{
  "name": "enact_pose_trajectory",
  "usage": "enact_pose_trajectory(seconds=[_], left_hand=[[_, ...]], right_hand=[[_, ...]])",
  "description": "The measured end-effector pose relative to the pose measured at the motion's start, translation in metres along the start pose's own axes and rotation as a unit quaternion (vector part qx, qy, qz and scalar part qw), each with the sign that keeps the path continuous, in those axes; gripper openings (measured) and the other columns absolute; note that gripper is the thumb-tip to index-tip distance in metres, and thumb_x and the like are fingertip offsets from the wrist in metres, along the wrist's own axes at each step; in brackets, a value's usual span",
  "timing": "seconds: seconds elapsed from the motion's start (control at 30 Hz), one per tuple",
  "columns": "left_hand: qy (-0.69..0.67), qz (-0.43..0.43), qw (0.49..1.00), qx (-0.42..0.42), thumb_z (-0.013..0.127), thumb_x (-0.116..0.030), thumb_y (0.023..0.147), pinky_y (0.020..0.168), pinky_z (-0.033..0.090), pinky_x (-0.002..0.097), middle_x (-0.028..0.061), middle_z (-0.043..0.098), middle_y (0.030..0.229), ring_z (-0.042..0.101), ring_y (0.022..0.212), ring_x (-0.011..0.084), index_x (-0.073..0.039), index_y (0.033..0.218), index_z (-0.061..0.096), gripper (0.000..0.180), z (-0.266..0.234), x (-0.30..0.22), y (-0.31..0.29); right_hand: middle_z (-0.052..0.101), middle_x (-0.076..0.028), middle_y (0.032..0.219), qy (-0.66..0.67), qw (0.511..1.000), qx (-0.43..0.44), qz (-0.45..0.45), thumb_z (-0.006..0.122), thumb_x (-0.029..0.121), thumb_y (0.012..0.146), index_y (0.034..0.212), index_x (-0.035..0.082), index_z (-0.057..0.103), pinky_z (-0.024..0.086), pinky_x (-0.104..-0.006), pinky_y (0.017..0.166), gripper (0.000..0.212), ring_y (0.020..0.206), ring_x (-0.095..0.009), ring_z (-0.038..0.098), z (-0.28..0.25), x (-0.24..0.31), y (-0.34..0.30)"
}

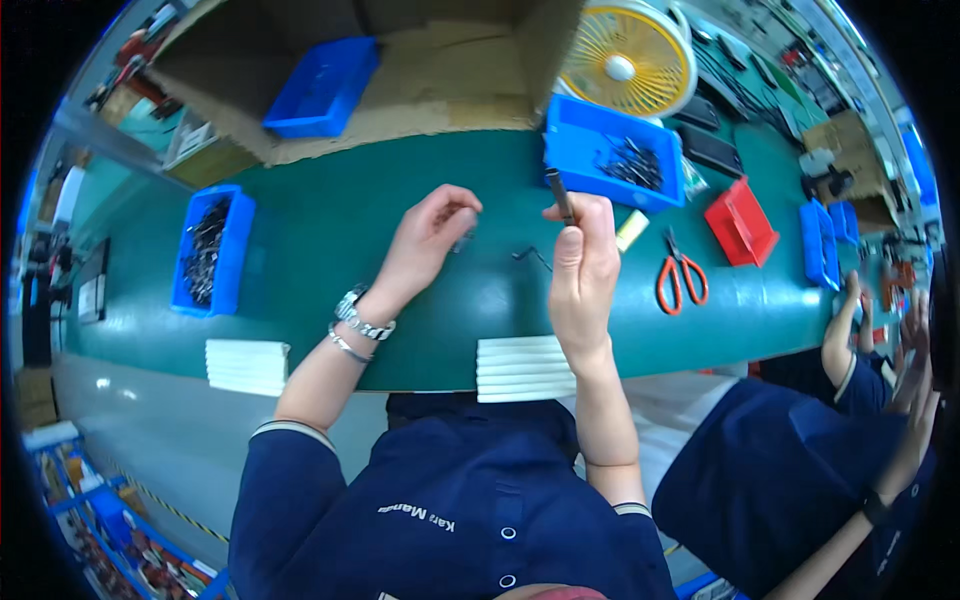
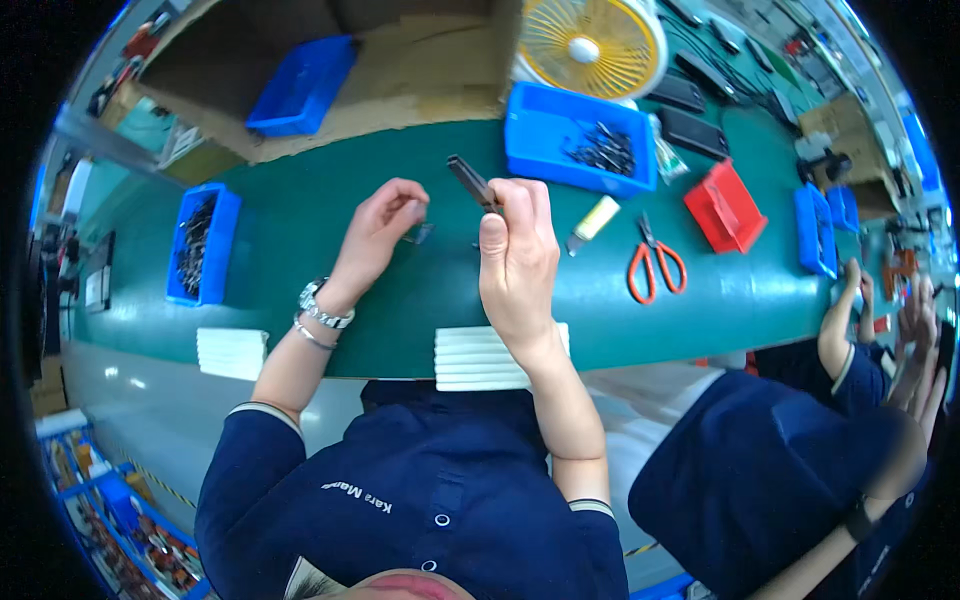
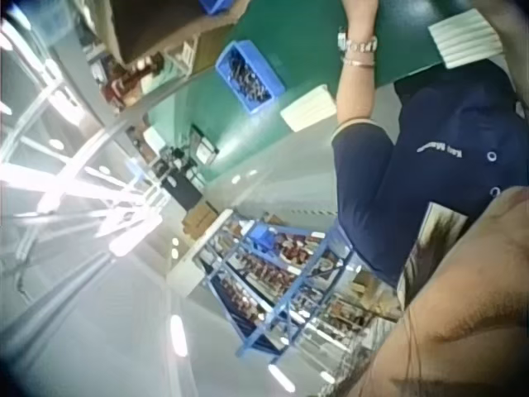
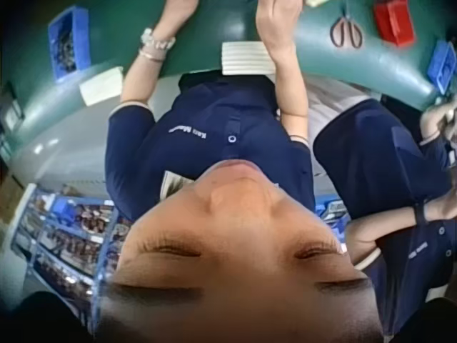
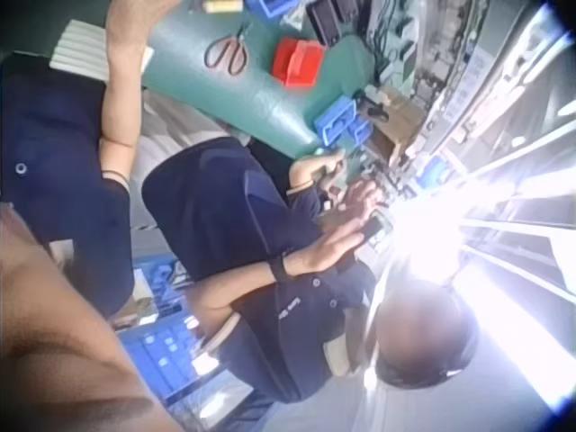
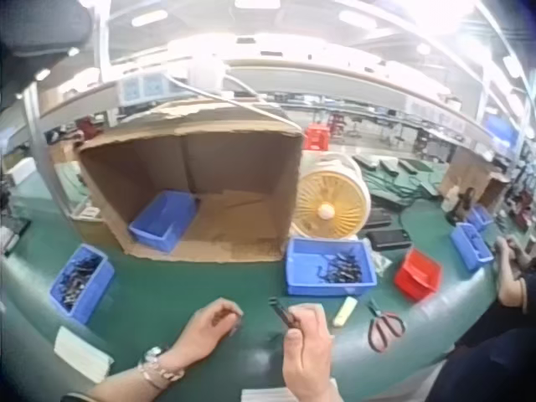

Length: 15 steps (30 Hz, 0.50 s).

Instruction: Assembling small metal components into a plastic housing using pliers.

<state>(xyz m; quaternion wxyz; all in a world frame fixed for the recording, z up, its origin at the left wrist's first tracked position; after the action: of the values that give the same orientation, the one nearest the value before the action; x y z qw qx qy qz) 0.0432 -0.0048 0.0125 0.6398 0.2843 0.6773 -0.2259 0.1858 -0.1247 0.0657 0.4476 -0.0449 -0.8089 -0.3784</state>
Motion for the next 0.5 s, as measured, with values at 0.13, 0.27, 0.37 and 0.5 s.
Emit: enact_pose_trajectory(seconds=[0.13,0.27,0.37,0.5], left_hand=[[-0.144,-0.017,0.989,-0.015,0.053,-0.015,0.095,0.078,0.043,0.0218,0.0002,0.059,0.09,0.054,0.084,0.0077,-0.005,0.097,0.055,0.01,-0.008,-0.016,0.002],[-0.17,-0.01,0.984,-0.049,0.055,-0.017,0.095,0.079,0.043,0.022,-0.0001,0.058,0.09,0.053,0.083,0.0079,-0.005,0.096,0.055,0.012,-0.027,-0.02,0.0],[-0.137,0.018,0.988,-0.067,0.057,-0.017,0.094,0.079,0.043,0.0214,-0.0005,0.057,0.09,0.053,0.082,0.0073,-0.005,0.096,0.056,0.012,-0.035,-0.019,-0.004],[-0.092,0.04,0.99,-0.096,0.059,-0.016,0.093,0.077,0.042,0.02,-0.0013,0.054,0.089,0.05,0.081,0.0061,-0.003,0.095,0.056,0.014,-0.042,-0.017,-0.009]], right_hand=[[0.05,-0.007,0.079,0.146,0.989,0.029,0.005,0.039,0.031,0.101,0.103,0.001,0.053,0.039,-0.0286,0.057,0.032,0.064,-0.015,0.047,0.028,0.002,0.016],[0.046,0.0,0.068,0.213,0.95,0.113,0.2,0.035,0.033,0.102,0.102,0.002,0.054,0.037,-0.0237,0.055,0.036,0.062,-0.008,0.044,0.046,-0.011,0.018],[0.043,0.001,0.065,0.286,0.897,0.155,0.301,0.03,0.036,0.103,0.096,0.001,0.055,0.039,-0.0239,0.056,0.043,0.061,-0.008,0.044,0.059,-0.032,-0.005],[0.046,-0.001,0.065,0.318,0.852,0.234,0.343,0.029,0.038,0.103,0.088,0.0,0.055,0.043,-0.0255,0.06,0.048,0.064,-0.011,0.05,0.076,-0.031,-0.013]])
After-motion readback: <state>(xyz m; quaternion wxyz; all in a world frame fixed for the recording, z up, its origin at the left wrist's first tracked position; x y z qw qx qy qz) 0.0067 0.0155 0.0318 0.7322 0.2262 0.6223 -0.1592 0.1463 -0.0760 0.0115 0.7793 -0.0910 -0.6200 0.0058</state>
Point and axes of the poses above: each hand's wrist, its own y-axis towards the middle knuckle, its own z-axis out of the palm, x = y × z, the point moved 1 cm from there along y, towards the middle knuckle
